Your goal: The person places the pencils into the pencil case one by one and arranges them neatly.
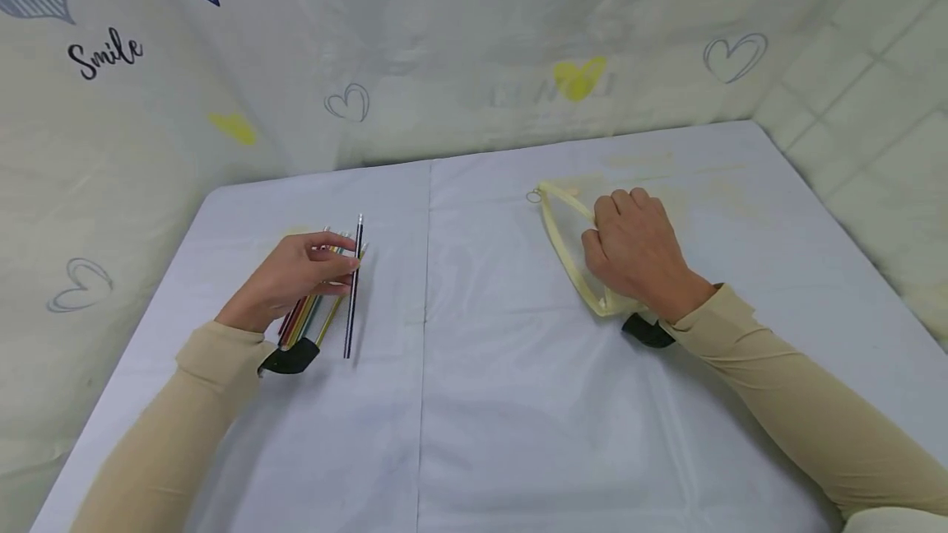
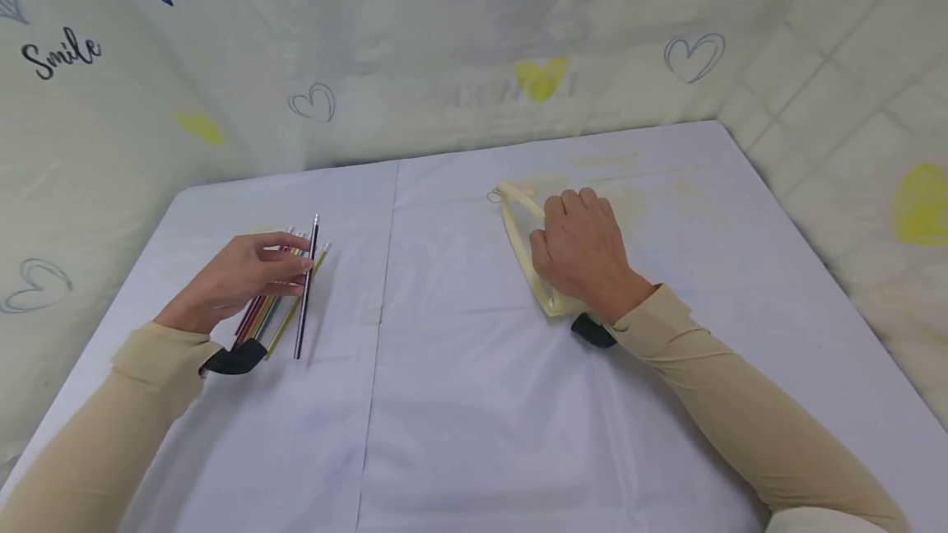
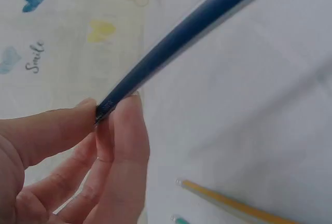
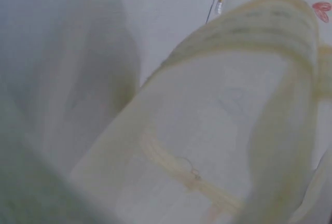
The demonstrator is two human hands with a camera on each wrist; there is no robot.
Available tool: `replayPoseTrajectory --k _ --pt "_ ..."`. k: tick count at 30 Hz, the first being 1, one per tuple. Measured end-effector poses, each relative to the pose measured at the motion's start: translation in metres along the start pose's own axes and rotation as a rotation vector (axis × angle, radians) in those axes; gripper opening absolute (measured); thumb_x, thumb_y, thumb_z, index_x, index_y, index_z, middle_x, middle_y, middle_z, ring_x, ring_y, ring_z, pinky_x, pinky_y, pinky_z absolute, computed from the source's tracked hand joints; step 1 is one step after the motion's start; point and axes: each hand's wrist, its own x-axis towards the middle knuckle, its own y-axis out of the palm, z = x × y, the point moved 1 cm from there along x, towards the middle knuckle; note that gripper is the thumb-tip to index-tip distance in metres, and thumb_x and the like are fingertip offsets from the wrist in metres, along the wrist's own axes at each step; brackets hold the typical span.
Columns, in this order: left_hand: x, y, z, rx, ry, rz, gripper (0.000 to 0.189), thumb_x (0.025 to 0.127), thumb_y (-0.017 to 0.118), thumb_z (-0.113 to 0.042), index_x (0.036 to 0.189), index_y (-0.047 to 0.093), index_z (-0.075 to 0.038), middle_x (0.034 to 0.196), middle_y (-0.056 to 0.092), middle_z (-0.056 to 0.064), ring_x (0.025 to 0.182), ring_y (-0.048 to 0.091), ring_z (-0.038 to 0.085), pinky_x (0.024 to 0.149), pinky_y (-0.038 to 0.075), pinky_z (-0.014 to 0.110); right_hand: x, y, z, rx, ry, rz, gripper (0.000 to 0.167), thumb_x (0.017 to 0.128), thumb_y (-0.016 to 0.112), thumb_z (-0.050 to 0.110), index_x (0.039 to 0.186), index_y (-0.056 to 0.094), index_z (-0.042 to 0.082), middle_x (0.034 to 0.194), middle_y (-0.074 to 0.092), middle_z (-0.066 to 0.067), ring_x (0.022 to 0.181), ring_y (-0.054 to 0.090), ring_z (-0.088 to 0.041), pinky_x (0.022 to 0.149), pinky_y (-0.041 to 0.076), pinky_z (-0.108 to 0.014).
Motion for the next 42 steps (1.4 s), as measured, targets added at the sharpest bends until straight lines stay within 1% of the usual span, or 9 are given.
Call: replayPoseTrajectory --k 3,6,10,13,17,22,27,31,42 --pt "0.006 0.01 -0.002 -0.066 0.017 -0.003 0.049 0.1 0.069 -0.019 0.141 0.052 0.001 0.118 0.072 0.013 0.086 0.076 0.012 0.09 0.067 0.033 0.0 0.001 -0.002 0.003 0.023 0.018 0.026 0.086 0.034 0.007 0.061 0.028 0.01 0.062 0.021 -0.004 0.059 0.019 -0.024 0.056 0.011 -0.029" --pt "0.013 0.025 -0.004 -0.166 0.031 -0.007 0.046 0.101 0.067 -0.016 0.141 0.051 0.001 0.122 0.069 0.015 0.091 0.076 0.011 0.093 0.066 0.034 -0.001 0.003 -0.003 0.008 0.048 0.041 0.026 0.085 0.037 0.006 0.061 0.029 0.01 0.061 0.023 -0.004 0.058 0.021 -0.025 0.055 0.013 -0.03" --pt "0.023 0.046 -0.007 -0.324 0.051 -0.006 0.041 0.099 0.069 -0.012 0.135 0.053 -0.001 0.106 0.071 0.002 0.093 0.072 0.012 0.095 0.065 0.036 -0.001 0.003 -0.003 0.02 0.051 0.043 0.026 0.085 0.038 0.006 0.061 0.029 0.01 0.061 0.023 -0.004 0.058 0.021 -0.025 0.056 0.013 -0.03" --pt "0.031 0.06 -0.009 -0.421 0.068 -0.004 0.037 0.098 0.07 -0.01 0.131 0.054 -0.004 0.097 0.072 -0.002 0.093 0.07 0.014 0.095 0.066 0.037 -0.001 0.003 -0.002 0.025 0.05 0.035 0.026 0.085 0.037 0.006 0.061 0.028 0.01 0.061 0.022 -0.004 0.058 0.02 -0.024 0.056 0.012 -0.03" --pt "0.043 0.079 -0.013 -0.518 0.083 -0.011 0.032 0.099 0.069 -0.011 0.127 0.054 -0.007 0.098 0.072 -0.001 0.095 0.07 0.015 0.095 0.066 0.036 -0.002 0.004 -0.003 0.022 0.056 0.034 0.026 0.085 0.037 0.006 0.061 0.028 0.01 0.061 0.023 -0.004 0.058 0.02 -0.025 0.056 0.012 -0.03" --pt "0.057 0.102 -0.022 -0.62 0.097 -0.034 0.026 0.1 0.067 -0.009 0.122 0.053 -0.009 0.099 0.071 0.001 0.094 0.07 0.016 0.097 0.065 0.037 -0.001 0.004 -0.003 0.024 0.067 0.04 0.025 0.085 0.036 0.007 0.061 0.029 0.009 0.061 0.023 -0.005 0.058 0.021 -0.025 0.056 0.013 -0.03" --pt "0.071 0.126 -0.035 -0.697 0.091 -0.034 0.023 0.099 0.067 -0.005 0.118 0.054 -0.009 0.095 0.07 0.002 0.092 0.071 0.016 0.097 0.065 0.039 -0.001 0.003 -0.003 0.024 0.053 0.034 0.025 0.085 0.035 0.007 0.061 0.029 0.009 0.061 0.023 -0.005 0.058 0.021 -0.025 0.056 0.013 -0.03" --pt "0.079 0.141 -0.045 -0.741 0.091 -0.028 0.022 0.099 0.068 -0.005 0.116 0.055 -0.009 0.097 0.069 0.004 0.09 0.072 0.017 0.095 0.066 0.039 -0.001 0.003 -0.002 0.022 0.05 0.022 0.025 0.086 0.035 0.007 0.062 0.03 0.009 0.061 0.024 -0.006 0.058 0.021 -0.025 0.056 0.013 -0.03" --pt "0.094 0.172 -0.061 -0.788 0.089 0.01 0.022 0.098 0.068 -0.004 0.115 0.055 -0.007 0.099 0.066 0.008 0.088 0.072 0.018 0.094 0.066 0.039 -0.001 0.005 -0.002 0.006 0.065 0.027 0.023 0.085 0.036 0.007 0.062 0.032 0.008 0.061 0.027 -0.007 0.058 0.024 -0.027 0.054 0.016 -0.031"
